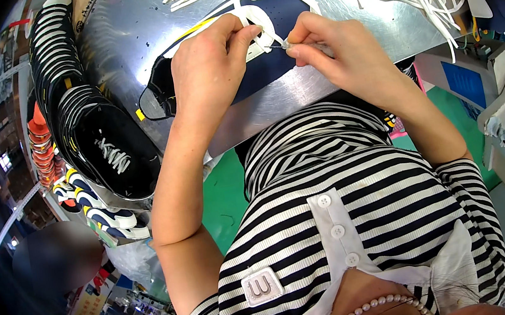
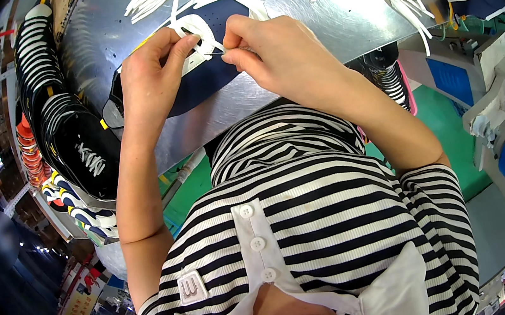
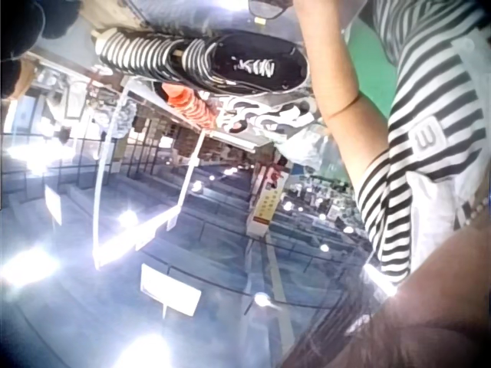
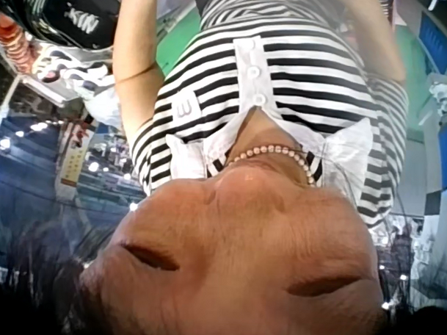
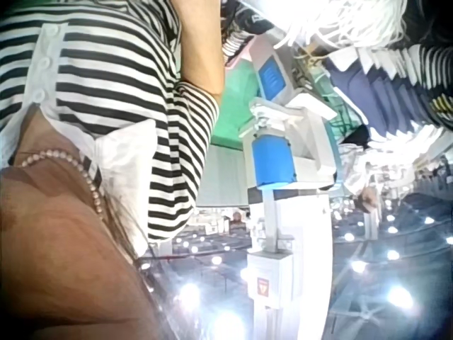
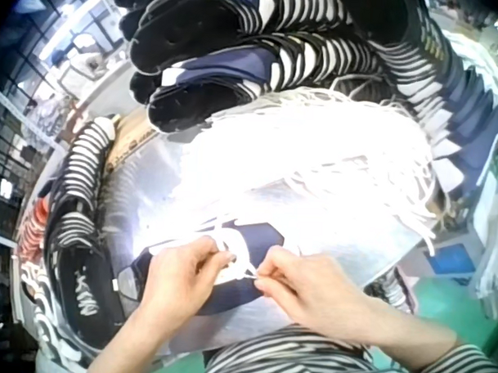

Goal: The person laces a blue and white sneaker with white shoelaces. They thread the laces through the eyelets, pull them tight, and tie a knot at the top. The person then places the finished shoe on a stack of other shoes.

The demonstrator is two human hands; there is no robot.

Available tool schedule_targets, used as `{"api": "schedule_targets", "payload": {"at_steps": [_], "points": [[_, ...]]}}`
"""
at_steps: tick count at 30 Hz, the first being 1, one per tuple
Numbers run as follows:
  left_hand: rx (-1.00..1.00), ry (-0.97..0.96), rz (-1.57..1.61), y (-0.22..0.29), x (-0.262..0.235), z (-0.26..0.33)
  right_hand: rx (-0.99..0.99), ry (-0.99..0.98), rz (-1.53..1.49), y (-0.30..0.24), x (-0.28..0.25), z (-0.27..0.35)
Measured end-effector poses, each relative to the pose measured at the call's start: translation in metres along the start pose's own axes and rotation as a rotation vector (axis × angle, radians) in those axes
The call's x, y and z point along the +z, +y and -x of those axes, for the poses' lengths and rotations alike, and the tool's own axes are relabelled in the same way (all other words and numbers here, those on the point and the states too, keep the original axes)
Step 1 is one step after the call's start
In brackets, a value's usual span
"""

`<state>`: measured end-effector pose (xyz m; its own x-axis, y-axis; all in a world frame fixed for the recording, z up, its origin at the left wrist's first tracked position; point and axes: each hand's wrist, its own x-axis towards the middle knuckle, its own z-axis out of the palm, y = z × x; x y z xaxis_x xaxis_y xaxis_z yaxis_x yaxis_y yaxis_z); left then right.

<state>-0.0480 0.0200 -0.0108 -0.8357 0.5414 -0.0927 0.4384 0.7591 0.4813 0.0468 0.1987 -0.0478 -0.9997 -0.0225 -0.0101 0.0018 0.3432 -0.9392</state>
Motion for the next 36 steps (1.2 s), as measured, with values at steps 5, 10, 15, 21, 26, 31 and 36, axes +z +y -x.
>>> {"api": "schedule_targets", "payload": {"at_steps": [5, 10, 15, 21, 26, 31, 36], "points": [[-0.020, -0.214, 0.179, -0.003, -0.015, 0.000, 0.008, 0.035, 0.104, 0.001, 0.008, -0.003], [0.060, -0.112, 0.209, -0.003, -0.002, 0.020, -0.041, 0.142, 0.267, -0.001, 0.029, -0.004], [0.205, 0.032, 0.114, -0.004, 0.007, 0.030, -0.022, 0.136, 0.437, -0.002, 0.052, -0.015], [0.621, 0.295, -0.282, -0.016, -0.012, 0.066, 0.073, 0.019, 0.024, -0.013, -0.045, 0.036], [0.774, 0.330, -0.232, -0.020, -0.004, 0.062, 0.004, 0.345, -0.159, -0.001, -0.080, -0.018], [0.673, 0.308, -0.205, -0.025, -0.019, 0.049, 0.046, 0.008, -0.041, -0.012, -0.056, -0.038], [0.559, 0.230, -0.087, -0.027, -0.022, 0.040, 0.074, 0.178, -0.327, -0.004, -0.034, -0.024]]}}
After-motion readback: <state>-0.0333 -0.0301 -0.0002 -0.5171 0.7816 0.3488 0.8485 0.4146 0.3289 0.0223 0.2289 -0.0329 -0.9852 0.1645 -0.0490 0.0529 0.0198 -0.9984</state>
